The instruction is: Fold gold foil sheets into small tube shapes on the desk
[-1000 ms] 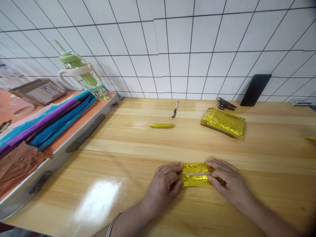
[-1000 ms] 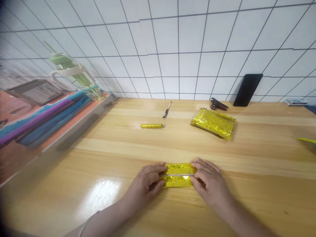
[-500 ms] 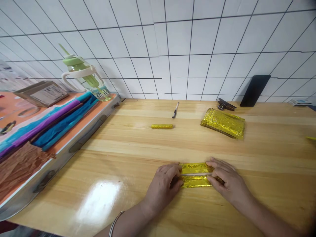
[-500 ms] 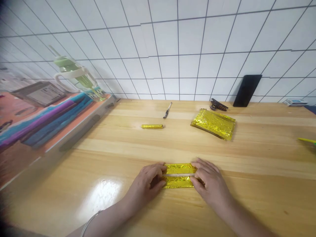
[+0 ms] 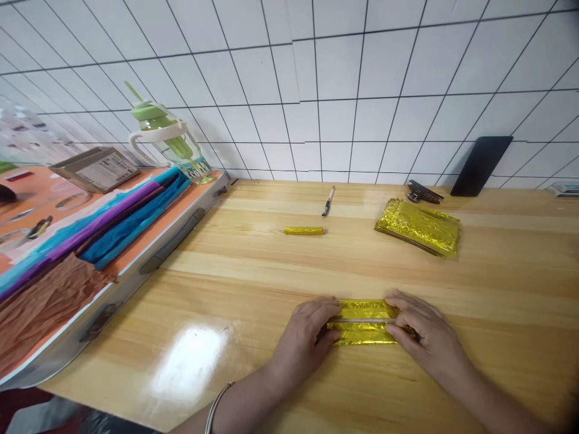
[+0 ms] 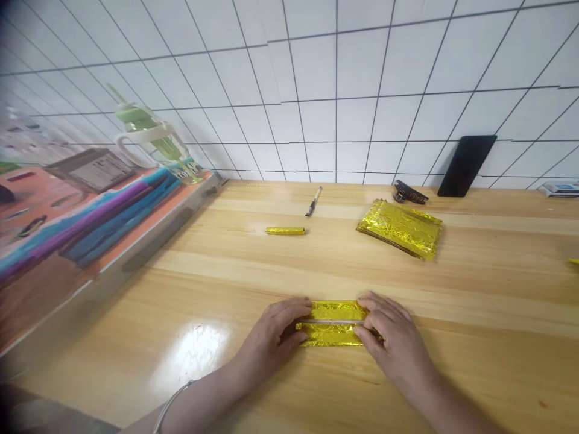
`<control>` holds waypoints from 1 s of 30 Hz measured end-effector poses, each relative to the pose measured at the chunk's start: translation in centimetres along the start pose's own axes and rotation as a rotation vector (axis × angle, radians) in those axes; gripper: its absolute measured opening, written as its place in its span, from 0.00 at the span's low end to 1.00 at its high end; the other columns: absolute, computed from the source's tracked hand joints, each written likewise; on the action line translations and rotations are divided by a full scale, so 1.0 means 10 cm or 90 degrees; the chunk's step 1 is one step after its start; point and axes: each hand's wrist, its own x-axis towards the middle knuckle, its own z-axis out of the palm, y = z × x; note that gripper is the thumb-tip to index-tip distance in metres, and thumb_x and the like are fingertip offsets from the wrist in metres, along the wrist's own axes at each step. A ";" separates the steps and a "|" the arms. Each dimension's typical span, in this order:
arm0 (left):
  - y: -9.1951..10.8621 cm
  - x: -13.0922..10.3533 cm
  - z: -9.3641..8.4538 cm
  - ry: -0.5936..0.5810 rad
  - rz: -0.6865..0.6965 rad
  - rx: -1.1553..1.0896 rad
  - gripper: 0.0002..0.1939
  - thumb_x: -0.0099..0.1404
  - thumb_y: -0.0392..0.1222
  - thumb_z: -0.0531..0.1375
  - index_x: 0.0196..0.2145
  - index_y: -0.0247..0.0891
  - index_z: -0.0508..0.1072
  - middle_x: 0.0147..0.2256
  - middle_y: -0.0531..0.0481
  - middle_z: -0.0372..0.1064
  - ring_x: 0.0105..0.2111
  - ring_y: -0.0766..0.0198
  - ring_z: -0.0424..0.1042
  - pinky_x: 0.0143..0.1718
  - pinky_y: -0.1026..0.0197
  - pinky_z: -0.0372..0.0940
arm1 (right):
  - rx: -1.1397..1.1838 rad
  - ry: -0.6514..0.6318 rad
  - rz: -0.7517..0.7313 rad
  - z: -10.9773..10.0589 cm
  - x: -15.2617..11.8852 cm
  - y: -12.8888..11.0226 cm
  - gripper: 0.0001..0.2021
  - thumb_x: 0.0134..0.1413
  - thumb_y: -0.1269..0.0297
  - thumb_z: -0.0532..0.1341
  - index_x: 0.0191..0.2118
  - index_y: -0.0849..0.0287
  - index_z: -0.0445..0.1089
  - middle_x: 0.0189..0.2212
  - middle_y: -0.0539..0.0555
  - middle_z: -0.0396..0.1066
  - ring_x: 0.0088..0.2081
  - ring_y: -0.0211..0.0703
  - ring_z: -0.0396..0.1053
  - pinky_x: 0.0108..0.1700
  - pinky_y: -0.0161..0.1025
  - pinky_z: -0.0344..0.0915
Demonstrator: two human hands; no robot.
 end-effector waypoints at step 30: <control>-0.05 0.00 0.05 0.001 0.132 0.115 0.15 0.67 0.34 0.54 0.51 0.40 0.67 0.49 0.45 0.69 0.54 0.56 0.64 0.52 0.50 0.64 | 0.044 0.030 0.005 -0.01 0.03 0.04 0.10 0.52 0.61 0.62 0.42 0.53 0.68 0.47 0.56 0.70 0.53 0.52 0.64 0.51 0.51 0.63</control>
